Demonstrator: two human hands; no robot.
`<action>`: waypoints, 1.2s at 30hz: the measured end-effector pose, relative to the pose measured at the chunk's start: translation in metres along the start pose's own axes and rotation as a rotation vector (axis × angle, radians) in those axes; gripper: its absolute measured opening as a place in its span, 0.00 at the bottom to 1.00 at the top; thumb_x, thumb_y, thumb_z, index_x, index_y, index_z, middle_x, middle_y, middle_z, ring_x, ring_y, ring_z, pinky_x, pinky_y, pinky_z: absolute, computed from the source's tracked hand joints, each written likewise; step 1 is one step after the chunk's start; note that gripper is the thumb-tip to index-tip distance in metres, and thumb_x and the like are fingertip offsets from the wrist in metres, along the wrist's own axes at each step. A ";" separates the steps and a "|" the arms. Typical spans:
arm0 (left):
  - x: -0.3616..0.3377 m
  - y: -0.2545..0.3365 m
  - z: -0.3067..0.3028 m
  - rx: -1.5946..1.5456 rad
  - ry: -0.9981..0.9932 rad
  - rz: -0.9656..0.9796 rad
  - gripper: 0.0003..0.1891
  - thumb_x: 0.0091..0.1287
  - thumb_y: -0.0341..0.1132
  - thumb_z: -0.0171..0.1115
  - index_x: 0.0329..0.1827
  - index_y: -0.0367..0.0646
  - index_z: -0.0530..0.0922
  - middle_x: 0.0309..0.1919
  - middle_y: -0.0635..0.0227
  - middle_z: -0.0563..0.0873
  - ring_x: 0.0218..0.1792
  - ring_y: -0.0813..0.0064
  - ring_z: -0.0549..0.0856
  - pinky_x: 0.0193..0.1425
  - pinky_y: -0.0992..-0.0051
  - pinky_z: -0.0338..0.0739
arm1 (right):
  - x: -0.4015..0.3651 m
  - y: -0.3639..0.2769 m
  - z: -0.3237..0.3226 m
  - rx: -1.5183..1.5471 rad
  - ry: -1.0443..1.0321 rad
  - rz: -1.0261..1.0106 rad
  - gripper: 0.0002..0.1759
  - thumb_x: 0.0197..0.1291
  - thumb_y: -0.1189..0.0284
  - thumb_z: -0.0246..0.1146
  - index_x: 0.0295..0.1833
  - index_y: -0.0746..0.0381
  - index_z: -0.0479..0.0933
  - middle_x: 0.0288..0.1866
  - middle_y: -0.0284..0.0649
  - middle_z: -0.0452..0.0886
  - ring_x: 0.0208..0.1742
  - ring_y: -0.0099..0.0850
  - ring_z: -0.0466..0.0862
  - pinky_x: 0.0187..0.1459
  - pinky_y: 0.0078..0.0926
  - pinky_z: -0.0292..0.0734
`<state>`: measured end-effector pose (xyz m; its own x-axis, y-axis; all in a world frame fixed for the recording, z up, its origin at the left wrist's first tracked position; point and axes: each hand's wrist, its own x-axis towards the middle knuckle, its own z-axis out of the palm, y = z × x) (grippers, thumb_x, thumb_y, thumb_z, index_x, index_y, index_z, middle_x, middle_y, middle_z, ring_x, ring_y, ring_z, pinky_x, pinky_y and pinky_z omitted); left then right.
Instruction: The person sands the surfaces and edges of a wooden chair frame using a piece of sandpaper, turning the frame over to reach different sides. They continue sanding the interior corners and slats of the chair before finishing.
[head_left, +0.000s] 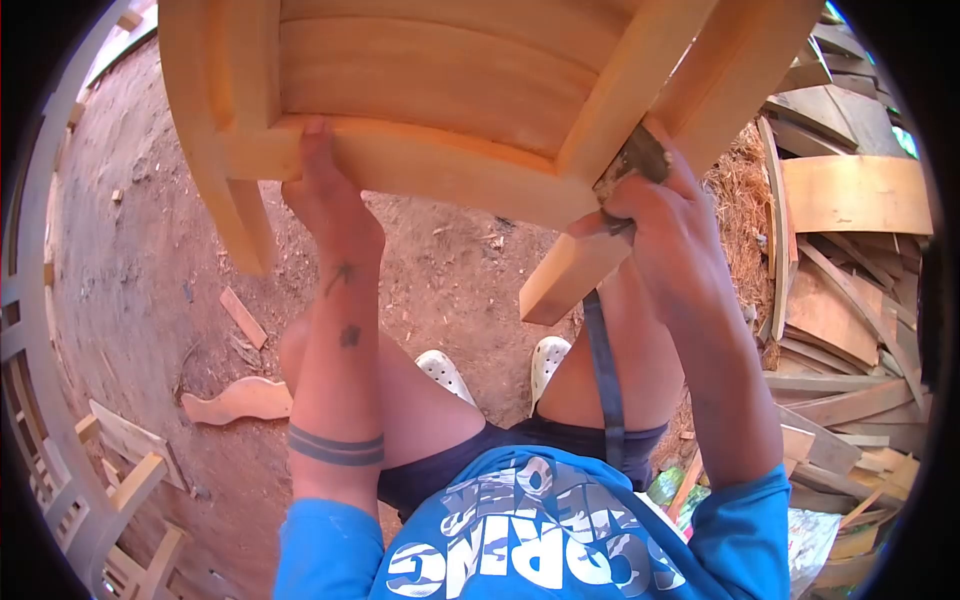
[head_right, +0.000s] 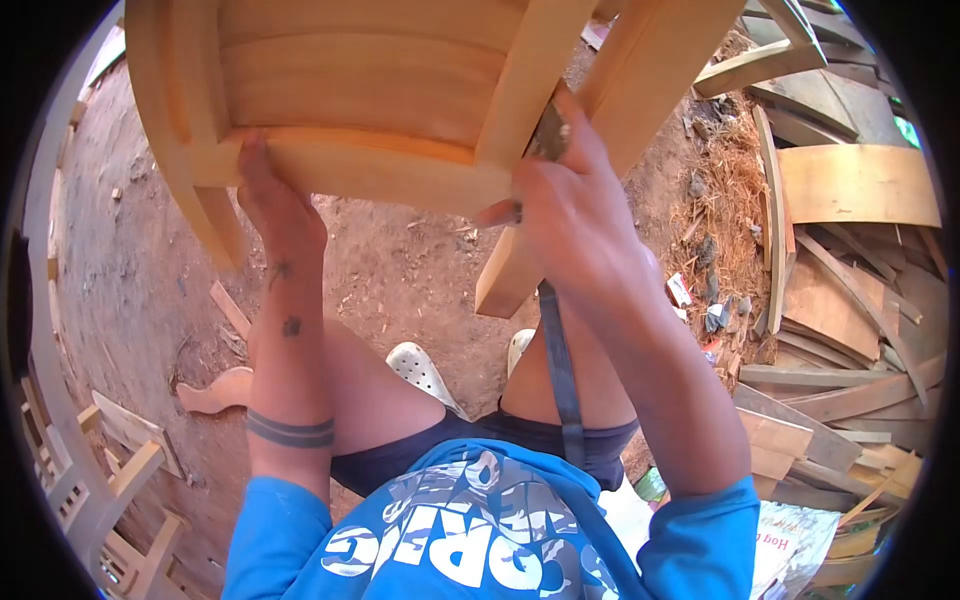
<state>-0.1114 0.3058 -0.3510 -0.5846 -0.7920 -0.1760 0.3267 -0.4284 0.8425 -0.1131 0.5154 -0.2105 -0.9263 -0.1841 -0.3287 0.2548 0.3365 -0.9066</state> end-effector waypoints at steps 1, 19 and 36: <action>0.001 0.003 0.005 -0.006 0.010 0.002 0.22 0.66 0.43 0.65 0.55 0.36 0.75 0.48 0.69 0.81 0.48 0.77 0.80 0.52 0.72 0.76 | -0.008 -0.006 0.001 -0.014 -0.004 -0.020 0.37 0.61 0.80 0.44 0.77 0.71 0.46 0.62 0.49 0.76 0.42 0.34 0.86 0.47 0.25 0.80; 0.002 0.001 0.005 0.007 -0.103 0.056 0.24 0.65 0.47 0.61 0.58 0.41 0.74 0.46 0.71 0.81 0.46 0.76 0.80 0.42 0.74 0.74 | -0.002 0.009 -0.003 0.179 0.071 -0.151 0.14 0.60 0.83 0.48 0.51 0.74 0.69 0.50 0.52 0.77 0.43 0.44 0.86 0.47 0.34 0.81; 0.000 0.001 0.007 0.045 -0.083 0.078 0.23 0.70 0.47 0.54 0.62 0.44 0.70 0.56 0.69 0.78 0.57 0.75 0.77 0.59 0.73 0.73 | 0.017 0.048 -0.006 -0.104 -0.045 -0.585 0.13 0.67 0.76 0.52 0.54 0.72 0.65 0.48 0.48 0.78 0.47 0.41 0.85 0.45 0.30 0.80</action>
<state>-0.1163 0.3084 -0.3462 -0.6189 -0.7826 -0.0675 0.3413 -0.3454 0.8742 -0.1185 0.5336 -0.2580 -0.8914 -0.4041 0.2050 -0.3253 0.2557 -0.9104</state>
